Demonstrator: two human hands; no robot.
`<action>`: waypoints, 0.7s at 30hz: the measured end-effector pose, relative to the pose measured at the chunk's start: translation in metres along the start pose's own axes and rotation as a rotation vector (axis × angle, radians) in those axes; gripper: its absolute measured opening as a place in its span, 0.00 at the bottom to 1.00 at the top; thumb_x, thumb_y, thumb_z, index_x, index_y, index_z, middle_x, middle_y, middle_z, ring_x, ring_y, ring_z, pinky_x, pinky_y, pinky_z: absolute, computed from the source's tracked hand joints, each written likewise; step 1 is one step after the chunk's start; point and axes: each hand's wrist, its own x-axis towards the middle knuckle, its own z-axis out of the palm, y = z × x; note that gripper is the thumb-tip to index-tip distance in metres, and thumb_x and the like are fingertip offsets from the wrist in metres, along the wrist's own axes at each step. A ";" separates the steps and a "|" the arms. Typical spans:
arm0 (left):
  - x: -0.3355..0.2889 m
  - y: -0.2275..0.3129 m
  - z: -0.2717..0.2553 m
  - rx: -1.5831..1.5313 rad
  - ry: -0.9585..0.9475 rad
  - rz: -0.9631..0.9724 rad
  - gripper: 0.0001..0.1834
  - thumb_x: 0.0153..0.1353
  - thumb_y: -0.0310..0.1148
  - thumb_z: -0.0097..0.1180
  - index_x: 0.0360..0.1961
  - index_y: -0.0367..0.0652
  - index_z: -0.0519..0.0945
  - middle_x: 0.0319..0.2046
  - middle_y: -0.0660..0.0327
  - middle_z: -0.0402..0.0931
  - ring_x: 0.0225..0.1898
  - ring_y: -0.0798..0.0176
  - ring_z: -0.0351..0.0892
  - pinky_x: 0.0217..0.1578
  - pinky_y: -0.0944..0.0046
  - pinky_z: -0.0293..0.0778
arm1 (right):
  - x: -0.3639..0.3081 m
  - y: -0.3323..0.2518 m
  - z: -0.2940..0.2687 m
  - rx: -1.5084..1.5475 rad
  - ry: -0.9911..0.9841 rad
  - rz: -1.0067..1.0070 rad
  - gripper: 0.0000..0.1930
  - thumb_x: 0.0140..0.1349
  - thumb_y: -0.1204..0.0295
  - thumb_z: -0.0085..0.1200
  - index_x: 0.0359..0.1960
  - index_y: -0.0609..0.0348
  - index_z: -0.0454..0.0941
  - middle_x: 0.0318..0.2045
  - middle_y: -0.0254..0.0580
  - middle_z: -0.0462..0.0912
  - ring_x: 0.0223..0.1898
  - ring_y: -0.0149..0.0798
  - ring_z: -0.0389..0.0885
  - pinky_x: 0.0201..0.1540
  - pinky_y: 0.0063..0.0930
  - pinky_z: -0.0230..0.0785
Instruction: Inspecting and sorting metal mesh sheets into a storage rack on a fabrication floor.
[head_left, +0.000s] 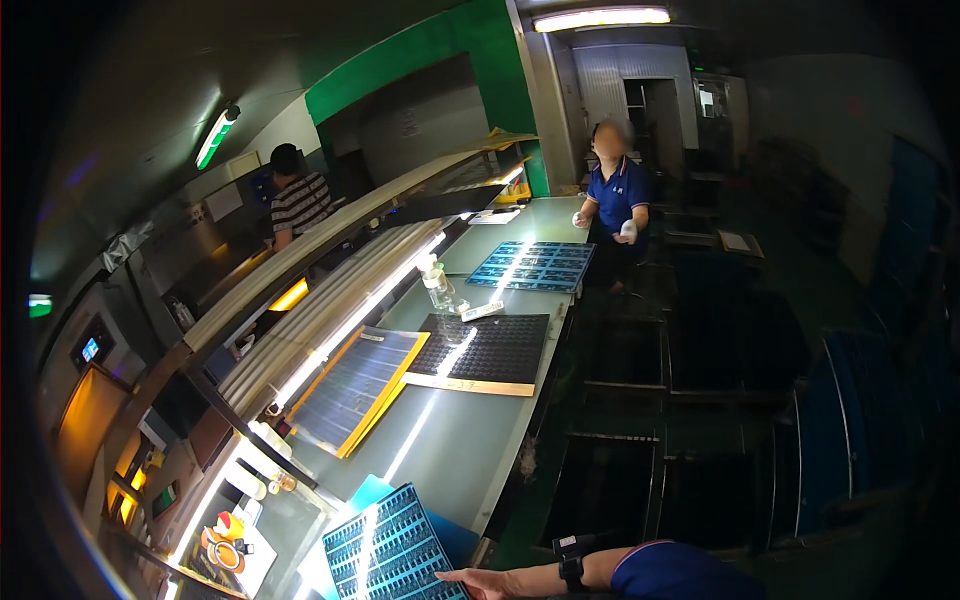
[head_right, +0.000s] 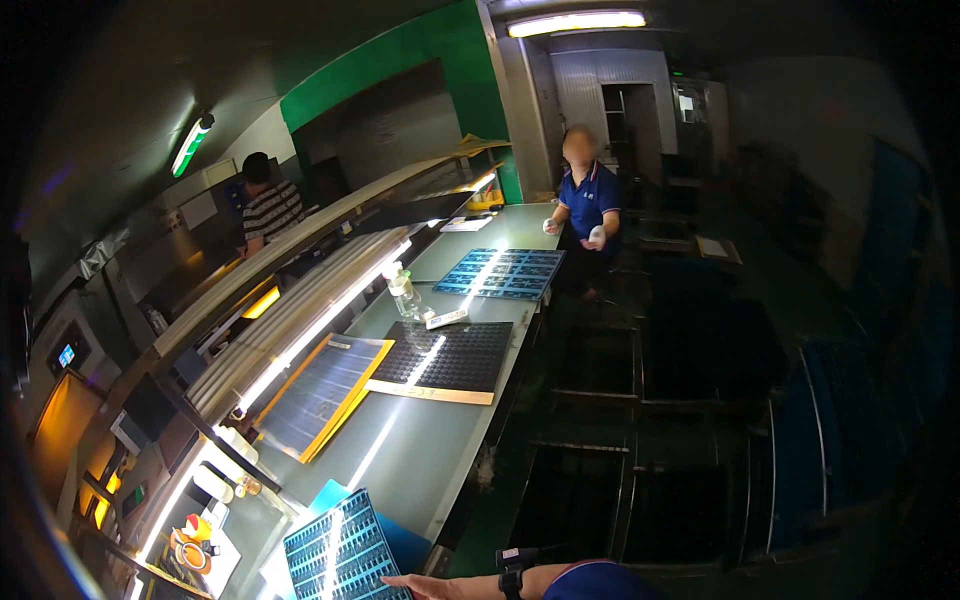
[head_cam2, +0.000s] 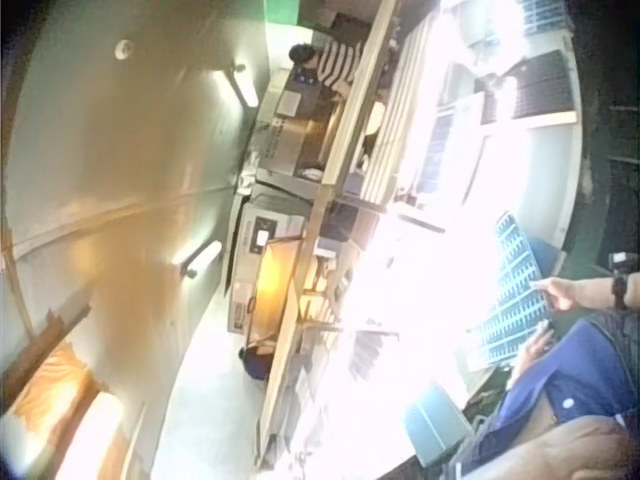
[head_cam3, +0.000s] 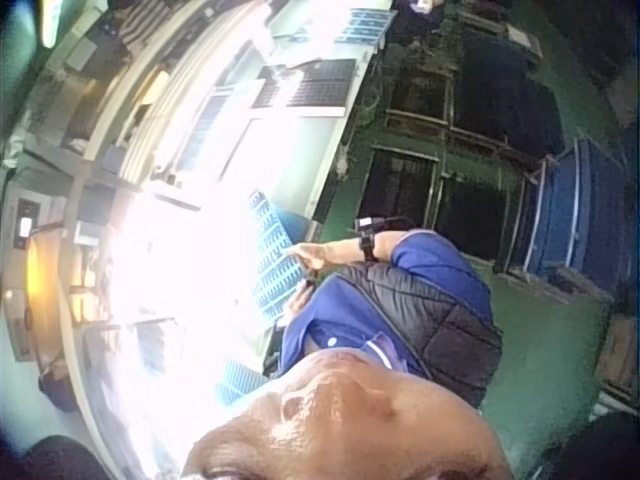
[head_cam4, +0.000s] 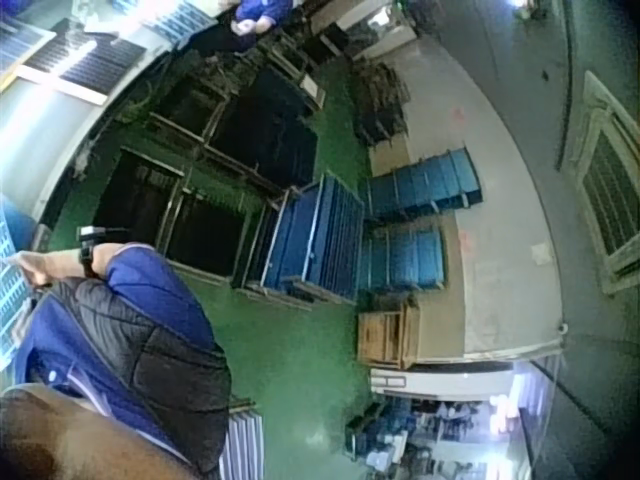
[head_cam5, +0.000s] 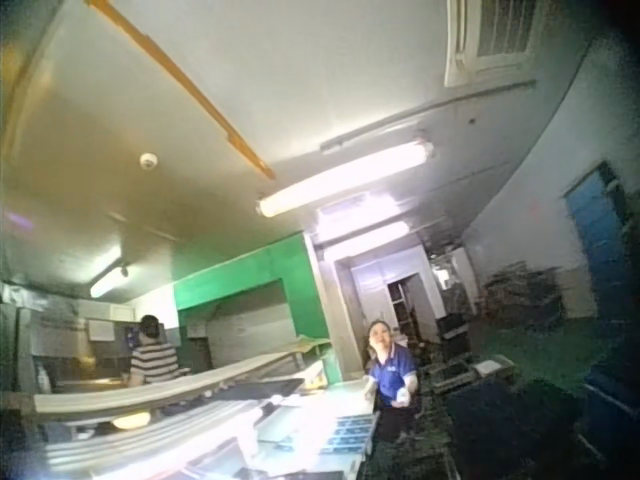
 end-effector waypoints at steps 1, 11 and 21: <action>-0.001 0.001 -0.001 -0.003 0.003 -0.010 0.18 0.54 0.36 0.53 0.46 0.41 0.77 0.38 0.47 0.77 0.39 0.48 0.78 0.43 0.56 0.72 | 0.002 0.001 0.001 0.017 -0.023 -0.023 0.25 0.61 0.54 0.45 0.53 0.61 0.70 0.46 0.47 0.79 0.47 0.42 0.77 0.50 0.40 0.69; -0.003 0.004 -0.003 -0.020 0.022 -0.083 0.17 0.54 0.33 0.53 0.46 0.41 0.77 0.37 0.47 0.78 0.38 0.47 0.78 0.41 0.55 0.72 | -0.010 -0.009 0.028 0.038 -0.023 -0.080 0.26 0.61 0.55 0.44 0.53 0.63 0.70 0.47 0.49 0.78 0.49 0.45 0.76 0.51 0.42 0.68; -0.003 0.008 -0.004 -0.023 0.036 -0.111 0.16 0.54 0.30 0.53 0.46 0.41 0.76 0.35 0.48 0.78 0.36 0.46 0.78 0.39 0.55 0.73 | -0.018 -0.018 0.034 -0.003 0.010 -0.094 0.26 0.62 0.54 0.40 0.51 0.63 0.71 0.46 0.48 0.79 0.48 0.45 0.77 0.49 0.41 0.70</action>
